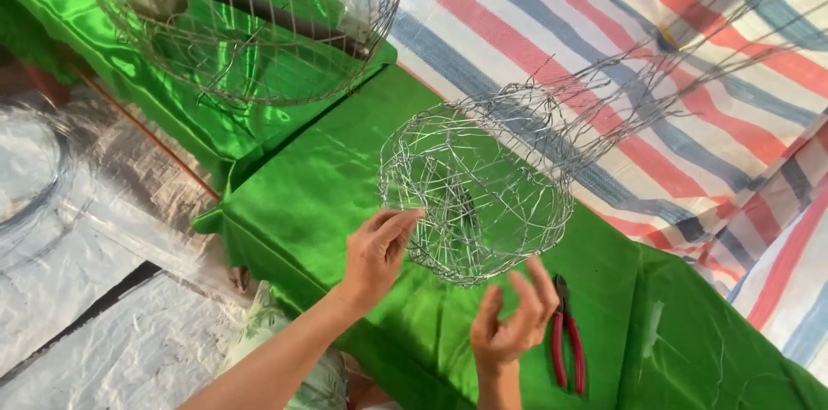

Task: Manually weaving and shaping a wire mesh structure to create a cage-like object.

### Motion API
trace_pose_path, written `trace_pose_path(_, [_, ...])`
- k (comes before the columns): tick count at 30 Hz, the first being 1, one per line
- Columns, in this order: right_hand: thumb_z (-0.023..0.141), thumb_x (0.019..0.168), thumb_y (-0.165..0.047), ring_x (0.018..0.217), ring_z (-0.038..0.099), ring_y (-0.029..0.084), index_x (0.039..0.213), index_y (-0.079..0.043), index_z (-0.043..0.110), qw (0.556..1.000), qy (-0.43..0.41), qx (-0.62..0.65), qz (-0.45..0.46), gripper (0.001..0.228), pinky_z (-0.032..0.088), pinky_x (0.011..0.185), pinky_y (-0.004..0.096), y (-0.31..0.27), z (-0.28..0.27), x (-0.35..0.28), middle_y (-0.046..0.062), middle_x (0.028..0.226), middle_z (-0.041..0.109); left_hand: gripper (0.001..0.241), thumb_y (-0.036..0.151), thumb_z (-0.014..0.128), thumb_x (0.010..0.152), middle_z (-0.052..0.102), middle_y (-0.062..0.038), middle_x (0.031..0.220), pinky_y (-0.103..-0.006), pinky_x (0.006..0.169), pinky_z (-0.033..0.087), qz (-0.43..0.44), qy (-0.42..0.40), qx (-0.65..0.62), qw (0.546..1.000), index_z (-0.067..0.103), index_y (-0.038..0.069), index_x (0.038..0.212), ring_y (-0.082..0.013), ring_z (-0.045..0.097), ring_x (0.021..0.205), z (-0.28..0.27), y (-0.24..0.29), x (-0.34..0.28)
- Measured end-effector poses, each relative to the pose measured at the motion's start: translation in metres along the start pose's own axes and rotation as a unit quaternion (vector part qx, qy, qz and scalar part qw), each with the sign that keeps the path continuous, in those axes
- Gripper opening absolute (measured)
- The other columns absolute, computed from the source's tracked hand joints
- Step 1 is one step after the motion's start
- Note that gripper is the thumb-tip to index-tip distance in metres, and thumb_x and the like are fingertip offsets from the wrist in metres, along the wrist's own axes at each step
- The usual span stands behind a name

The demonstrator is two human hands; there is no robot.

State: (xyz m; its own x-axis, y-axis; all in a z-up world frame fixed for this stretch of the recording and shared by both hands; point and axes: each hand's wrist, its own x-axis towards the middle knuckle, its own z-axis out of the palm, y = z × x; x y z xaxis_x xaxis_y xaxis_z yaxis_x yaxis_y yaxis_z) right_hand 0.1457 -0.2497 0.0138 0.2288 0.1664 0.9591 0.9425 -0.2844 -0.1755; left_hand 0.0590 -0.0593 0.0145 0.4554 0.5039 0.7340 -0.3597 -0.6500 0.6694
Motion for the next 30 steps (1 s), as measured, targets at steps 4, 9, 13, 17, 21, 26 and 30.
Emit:
trace_pose_path(4, [0.071, 0.096, -0.013, 0.115, 0.065, 0.029, 0.105, -0.011, 0.069, 0.985, -0.092, -0.018, -0.142, 0.010, 0.052, 0.106, 0.050, -0.050, 0.008, 0.044, 0.014, 0.125, 0.064, 0.022, 0.001, 0.066, 0.096, 0.076, -0.013, 0.104, -0.0293, 0.082, 0.065, -0.038, -0.009, -0.007, 0.999, 0.071, 0.003, 0.117, -0.0228, 0.073, 0.091, -0.004, -0.027, -0.018])
trace_pose_path(9, [0.073, 0.093, -0.007, 0.128, 0.057, 0.026, 0.132, -0.016, 0.067, 0.898, -0.287, -0.139, -0.302, 0.041, 0.033, 0.117, 0.051, -0.073, 0.031, 0.074, 0.013, 0.144, 0.056, 0.015, 0.001, 0.066, 0.096, 0.073, -0.014, 0.104, -0.0289, 0.080, 0.063, -0.055, 0.032, -0.061, 0.996, 0.070, -0.001, 0.110, -0.0226, 0.074, 0.092, -0.011, -0.054, -0.036])
trace_pose_path(13, [0.073, 0.091, -0.012, 0.118, 0.065, 0.030, 0.135, -0.011, 0.061, 0.870, -0.330, -0.206, -0.303, 0.046, 0.041, 0.109, 0.058, -0.081, 0.054, 0.078, 0.012, 0.137, 0.062, 0.020, -0.003, 0.066, 0.094, 0.071, -0.015, 0.103, -0.0275, 0.082, 0.065, -0.078, 0.007, -0.071, 0.994, 0.068, -0.002, 0.114, -0.0232, 0.071, 0.093, -0.017, -0.071, -0.047])
trace_pose_path(17, [0.070, 0.096, -0.020, 0.107, 0.069, 0.025, 0.132, -0.019, 0.061, 0.847, -0.336, -0.214, -0.353, 0.037, 0.036, 0.114, 0.056, -0.078, 0.066, 0.075, 0.008, 0.131, 0.062, 0.017, -0.002, 0.064, 0.095, 0.071, -0.018, 0.104, -0.0315, 0.080, 0.065, -0.056, -0.002, -0.054, 0.997, 0.069, -0.003, 0.111, -0.0277, 0.072, 0.093, -0.020, -0.076, -0.048])
trace_pose_path(21, [0.069, 0.096, -0.020, 0.095, 0.068, 0.022, 0.142, -0.019, 0.058, 0.829, -0.351, -0.224, -0.373, 0.047, 0.036, 0.116, 0.053, -0.071, 0.072, 0.073, 0.005, 0.127, 0.062, 0.016, -0.013, 0.062, 0.091, 0.069, -0.021, 0.102, -0.0333, 0.080, 0.066, -0.032, -0.038, -0.048, 0.998, 0.067, -0.007, 0.105, -0.0313, 0.071, 0.092, -0.022, -0.075, -0.045])
trace_pose_path(26, [0.061, 0.099, -0.013, 0.085, 0.062, 0.020, 0.127, -0.018, 0.064, 0.838, -0.342, -0.218, -0.364, 0.030, 0.047, 0.098, 0.045, -0.081, 0.079, 0.079, 0.006, 0.110, 0.063, 0.011, -0.011, 0.060, 0.091, 0.063, -0.024, 0.101, -0.0391, 0.077, 0.062, -0.007, -0.081, -0.074, 0.994, 0.061, -0.011, 0.102, -0.0348, 0.066, 0.091, -0.033, -0.065, -0.040])
trace_pose_path(30, [0.061, 0.097, -0.008, 0.079, 0.056, 0.020, 0.119, -0.015, 0.067, 0.838, -0.347, -0.214, -0.362, 0.023, 0.052, 0.079, 0.038, -0.083, 0.080, 0.079, 0.008, 0.105, 0.059, 0.013, -0.003, 0.055, 0.099, 0.061, -0.025, 0.106, -0.0420, 0.083, 0.060, -0.010, -0.103, -0.076, 0.992, 0.060, -0.009, 0.109, -0.0366, 0.065, 0.100, -0.036, -0.068, -0.044])
